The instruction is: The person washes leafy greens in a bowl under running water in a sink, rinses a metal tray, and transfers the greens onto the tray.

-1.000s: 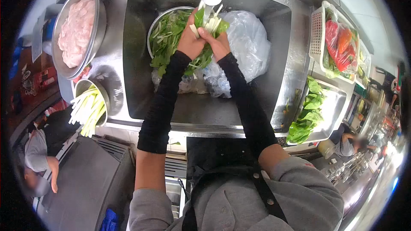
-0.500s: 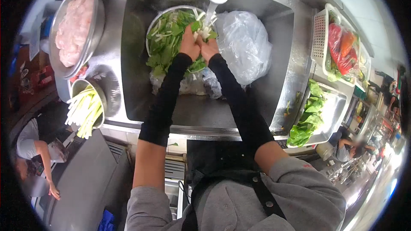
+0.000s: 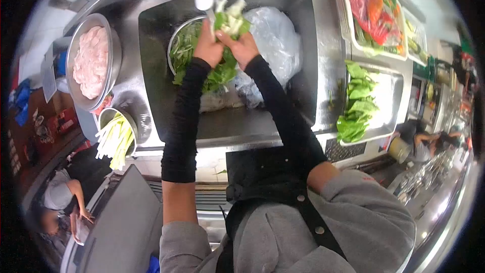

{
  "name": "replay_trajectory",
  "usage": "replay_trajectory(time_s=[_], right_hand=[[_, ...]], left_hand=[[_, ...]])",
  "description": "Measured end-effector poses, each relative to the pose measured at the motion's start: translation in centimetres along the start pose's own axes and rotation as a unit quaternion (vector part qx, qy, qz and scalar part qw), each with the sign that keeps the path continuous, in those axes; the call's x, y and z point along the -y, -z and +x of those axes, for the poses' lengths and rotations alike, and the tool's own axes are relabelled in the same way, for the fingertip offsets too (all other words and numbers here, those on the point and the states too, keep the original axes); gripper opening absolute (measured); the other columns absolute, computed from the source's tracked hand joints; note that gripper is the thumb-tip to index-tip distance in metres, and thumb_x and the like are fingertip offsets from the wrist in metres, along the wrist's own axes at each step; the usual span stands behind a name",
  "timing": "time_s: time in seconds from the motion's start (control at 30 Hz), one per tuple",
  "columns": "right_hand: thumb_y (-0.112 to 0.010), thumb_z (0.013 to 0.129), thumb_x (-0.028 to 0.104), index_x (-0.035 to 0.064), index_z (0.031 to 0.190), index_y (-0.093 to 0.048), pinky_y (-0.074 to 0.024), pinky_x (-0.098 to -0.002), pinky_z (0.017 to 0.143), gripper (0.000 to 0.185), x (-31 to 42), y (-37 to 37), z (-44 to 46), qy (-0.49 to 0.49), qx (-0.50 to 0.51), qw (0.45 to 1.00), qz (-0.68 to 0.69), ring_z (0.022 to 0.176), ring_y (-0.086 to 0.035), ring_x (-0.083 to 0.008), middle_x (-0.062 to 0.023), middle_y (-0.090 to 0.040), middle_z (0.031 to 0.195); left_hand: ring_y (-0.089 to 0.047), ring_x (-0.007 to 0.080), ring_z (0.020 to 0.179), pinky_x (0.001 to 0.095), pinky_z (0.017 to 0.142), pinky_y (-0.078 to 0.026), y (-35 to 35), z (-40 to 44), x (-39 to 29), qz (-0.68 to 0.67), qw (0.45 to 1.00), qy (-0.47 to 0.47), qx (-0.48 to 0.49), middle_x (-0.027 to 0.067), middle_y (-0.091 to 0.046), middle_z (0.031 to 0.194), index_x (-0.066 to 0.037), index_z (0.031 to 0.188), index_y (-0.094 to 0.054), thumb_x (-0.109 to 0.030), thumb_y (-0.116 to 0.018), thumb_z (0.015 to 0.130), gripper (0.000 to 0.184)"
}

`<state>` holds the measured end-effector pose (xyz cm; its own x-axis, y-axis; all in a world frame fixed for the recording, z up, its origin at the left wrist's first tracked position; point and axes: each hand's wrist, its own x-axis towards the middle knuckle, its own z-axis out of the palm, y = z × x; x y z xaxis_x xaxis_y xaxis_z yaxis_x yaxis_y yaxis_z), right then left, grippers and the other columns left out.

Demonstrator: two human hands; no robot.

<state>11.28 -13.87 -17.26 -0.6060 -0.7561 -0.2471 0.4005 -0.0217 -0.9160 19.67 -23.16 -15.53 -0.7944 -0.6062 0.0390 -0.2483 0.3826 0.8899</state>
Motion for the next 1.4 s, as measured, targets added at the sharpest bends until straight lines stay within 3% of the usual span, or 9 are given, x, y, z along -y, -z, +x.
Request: replay_trajectory(time_s=[0.07, 0.27, 0.37, 0.5, 0.93, 1.03, 1.17, 1.27, 1.4], right_hand=[[-0.073, 0.083, 0.029, -0.0023, 0.118, -0.057, -0.0486, -0.0368, 0.087, 0.050, 2.4, -0.2, 0.1, -0.070, 0.066, 0.992, -0.083, 0.094, -0.063, -0.0249, -0.0187, -0.065, 0.105], [-0.068, 0.087, 0.027, 0.0020, 0.116, -0.059, -0.0480, -0.0369, 0.090, 0.040, 4.3, -0.6, -1.5, 0.020, 0.047, 0.995, -0.088, 0.096, -0.063, -0.0233, -0.0142, -0.067, 0.105], [-0.067, 0.088, 0.024, -0.0005, 0.118, -0.059, -0.0474, -0.0315, 0.089, 0.039, 4.0, 0.1, -3.5, 0.071, 0.008, 0.996, -0.061, 0.096, -0.062, -0.0191, -0.0101, -0.067, 0.105], [-0.065, 0.088, 0.023, 0.0011, 0.127, -0.052, -0.0413, -0.0370, 0.099, 0.046, 6.9, 1.8, -9.3, 0.082, -0.058, 0.975, -0.196, 0.113, -0.056, -0.0276, -0.0162, -0.061, 0.120], [-0.064, 0.091, 0.016, 0.0022, 0.129, -0.049, -0.0396, -0.0320, 0.099, 0.042, 15.1, 5.2, -15.3, 0.179, -0.047, 0.982, -0.045, 0.111, -0.052, -0.0175, -0.0116, -0.059, 0.120], [-0.064, 0.092, 0.014, 0.0024, 0.128, -0.050, -0.0400, -0.0315, 0.098, 0.040, 18.6, 8.9, -17.5, 0.154, -0.065, 0.985, 0.041, 0.109, -0.053, -0.0166, -0.0095, -0.060, 0.118], [-0.064, 0.092, 0.015, 0.0032, 0.126, -0.052, -0.0404, -0.0322, 0.098, 0.039, 25.7, 18.0, -22.2, 0.259, -0.202, 0.943, -0.057, 0.110, -0.052, -0.0158, -0.0074, -0.059, 0.120], [-0.062, 0.093, 0.019, 0.0011, 0.124, -0.054, -0.0418, -0.0317, 0.096, 0.036, 30.2, 26.1, -26.6, 0.175, -0.248, 0.952, 0.049, 0.107, -0.056, -0.0164, -0.0069, -0.062, 0.115], [-0.063, 0.092, 0.022, -0.0026, 0.117, -0.056, -0.0535, -0.0341, 0.077, 0.036, 30.4, 37.5, -28.7, 0.070, -0.309, 0.914, 0.255, 0.090, -0.065, -0.0188, -0.0105, -0.066, 0.103]], left_hand=[[-0.054, 0.0332, 0.109, 0.0382, 0.095, -0.041, 1.9, 0.4, -0.5, -0.034, 0.999, 0.014, 0.014, 0.0180, -0.056, 0.114, 0.000, 0.126, -0.043, -0.001, -0.062, 0.079, 0.051], [-0.052, 0.0270, 0.115, 0.0361, 0.099, -0.039, 3.5, 0.3, -2.6, -0.076, 0.994, 0.015, 0.080, 0.0157, -0.054, 0.123, -0.001, 0.136, -0.034, -0.010, -0.067, 0.083, 0.063], [-0.051, 0.0266, 0.117, 0.0364, 0.099, -0.039, 1.7, -1.7, -3.2, 0.054, 0.997, -0.016, 0.048, 0.0169, -0.051, 0.126, -0.001, 0.138, -0.031, -0.019, -0.066, 0.088, 0.064], [-0.049, 0.0274, 0.117, 0.0394, 0.100, -0.038, -1.5, -5.8, -8.4, -0.097, 0.994, -0.024, 0.042, 0.0176, -0.050, 0.126, 0.002, 0.139, -0.029, -0.034, -0.065, 0.091, 0.069], [-0.044, 0.0301, 0.125, 0.0375, 0.104, -0.034, -1.9, -6.4, -23.6, 0.029, 0.989, -0.053, 0.132, 0.0200, -0.039, 0.137, 0.002, 0.142, -0.026, -0.018, -0.052, 0.097, 0.056], [-0.042, 0.0319, 0.127, 0.0391, 0.105, -0.033, -5.3, -5.3, -29.1, 0.081, 0.974, -0.122, 0.170, 0.0214, -0.038, 0.138, 0.004, 0.141, -0.028, -0.010, -0.051, 0.095, 0.053], [-0.039, 0.0437, 0.127, 0.0445, 0.106, -0.032, -13.7, -3.5, -37.5, 0.142, 0.923, -0.256, 0.252, 0.0277, -0.036, 0.137, 0.005, 0.138, -0.030, 0.003, -0.050, 0.084, 0.058], [-0.036, 0.0376, 0.133, 0.0414, 0.111, -0.027, -22.1, -2.3, -44.3, 0.110, 0.900, -0.258, 0.333, 0.0265, -0.037, 0.140, 0.004, 0.143, -0.024, -0.003, -0.053, 0.088, 0.062], [-0.043, 0.0454, 0.122, 0.0470, 0.102, -0.037, -36.7, 2.1, -45.4, 0.166, 0.822, -0.292, 0.461, 0.0312, -0.043, 0.130, 0.005, 0.132, -0.031, -0.012, -0.050, 0.084, 0.055]])
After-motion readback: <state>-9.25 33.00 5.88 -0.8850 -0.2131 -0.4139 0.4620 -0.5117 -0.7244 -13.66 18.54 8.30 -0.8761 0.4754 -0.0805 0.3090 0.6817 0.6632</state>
